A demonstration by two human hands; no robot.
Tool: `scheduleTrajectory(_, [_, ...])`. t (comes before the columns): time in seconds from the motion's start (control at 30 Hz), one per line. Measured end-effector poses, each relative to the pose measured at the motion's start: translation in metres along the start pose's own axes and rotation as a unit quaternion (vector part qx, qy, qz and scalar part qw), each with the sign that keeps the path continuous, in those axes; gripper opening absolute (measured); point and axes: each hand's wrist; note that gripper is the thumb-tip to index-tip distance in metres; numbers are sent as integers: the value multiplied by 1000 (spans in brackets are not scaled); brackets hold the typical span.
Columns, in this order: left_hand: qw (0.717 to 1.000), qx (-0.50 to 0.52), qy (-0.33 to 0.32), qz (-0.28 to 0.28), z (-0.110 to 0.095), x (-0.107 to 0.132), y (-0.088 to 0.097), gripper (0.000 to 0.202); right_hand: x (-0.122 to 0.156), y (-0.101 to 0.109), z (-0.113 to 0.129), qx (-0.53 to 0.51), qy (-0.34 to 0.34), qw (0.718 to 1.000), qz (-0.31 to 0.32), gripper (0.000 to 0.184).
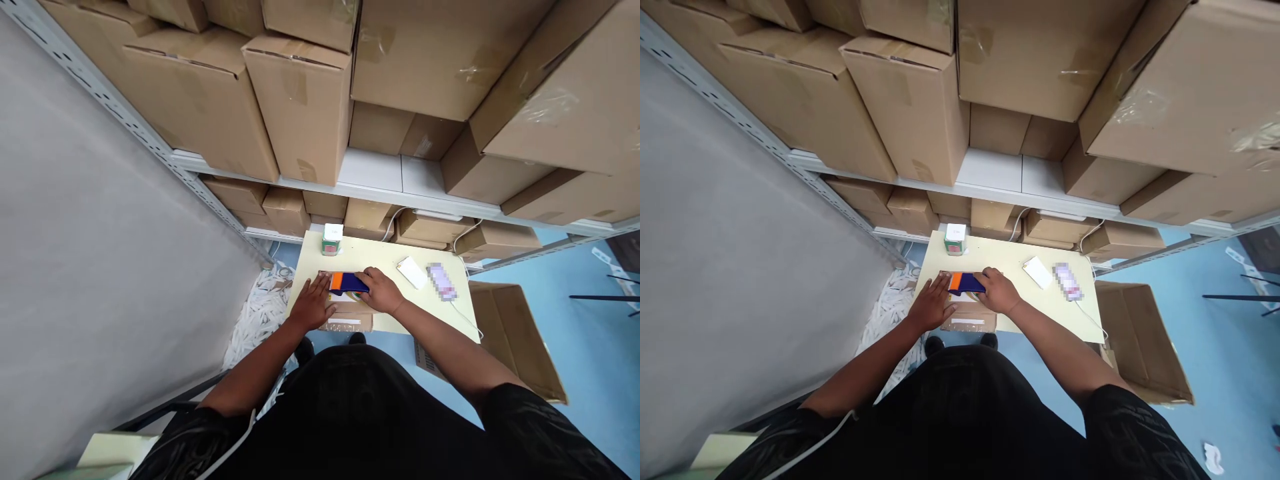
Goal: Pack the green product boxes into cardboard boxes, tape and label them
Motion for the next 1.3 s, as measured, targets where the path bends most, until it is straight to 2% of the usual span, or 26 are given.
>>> scheduleTrajectory(0.1, [1000, -13, 0, 4, 4, 0, 1, 79, 11, 21, -18, 12, -5, 1000, 25, 55])
scheduleTrajectory(0.17, [1000, -19, -1, 3, 5, -1, 0, 79, 31, 37, -39, 21, -5, 999, 36, 57])
scheduleTrajectory(0.27, [1000, -28, -3, 4, 7, -1, -3, 79, 77, 56, -83, 50, -2, 997, 50, 60])
scheduleTrajectory(0.37, [999, -34, -3, 5, 7, -2, -5, 80, 124, 56, -126, 70, -39, 995, 56, 60])
scheduleTrajectory(0.47, [999, -36, -2, 5, 7, -4, -7, 80, 144, 34, -152, 63, -59, 993, 86, 60])
scheduleTrajectory(0.63, [999, -39, 1, 2, 7, -6, -11, 81, 114, -28, -154, -19, -94, 987, 125, 63])
scheduleTrajectory(0.73, [999, -38, 4, -1, 7, -7, -13, 81, 104, -66, -153, -122, -133, 978, 107, 66])
scheduleTrajectory(0.8, [1000, -31, 5, -3, 7, -7, -13, 81, 110, -88, -154, -194, -166, 963, 84, 65])
scheduleTrajectory(0.9, [1000, -5, 2, 0, 7, -7, -13, 83, 129, -112, -156, -263, -253, 929, 54, 58])
scheduleTrajectory(1.0, [998, 55, -14, -10, 7, -2, -17, 85, 142, -125, -159, -260, -351, 899, 42, 51])
scheduleTrajectory(1.1, [981, 172, 30, -85, 4, 1, -24, 80, 140, -126, -164, -221, -407, 886, 35, 46])
scheduleTrajectory(1.2, [920, 327, 158, -149, 6, -2, -26, 65, 132, -118, -165, -166, -451, 876, 39, 43])
scheduleTrajectory(1.27, [878, 406, 217, -130, 11, -9, -22, 60, 126, -109, -159, -142, -471, 870, 23, 51])
scheduleTrajectory(1.3, [866, 434, 226, -106, 15, -12, -18, 60, 122, -104, -152, -142, -464, 874, -1, 56])
Point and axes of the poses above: each hand's wrist, its own x-axis away from the middle knuckle, its own y-axis out of the back of the hand, z = x × y, and after that the axes turned 14 degrees about z, right-handed
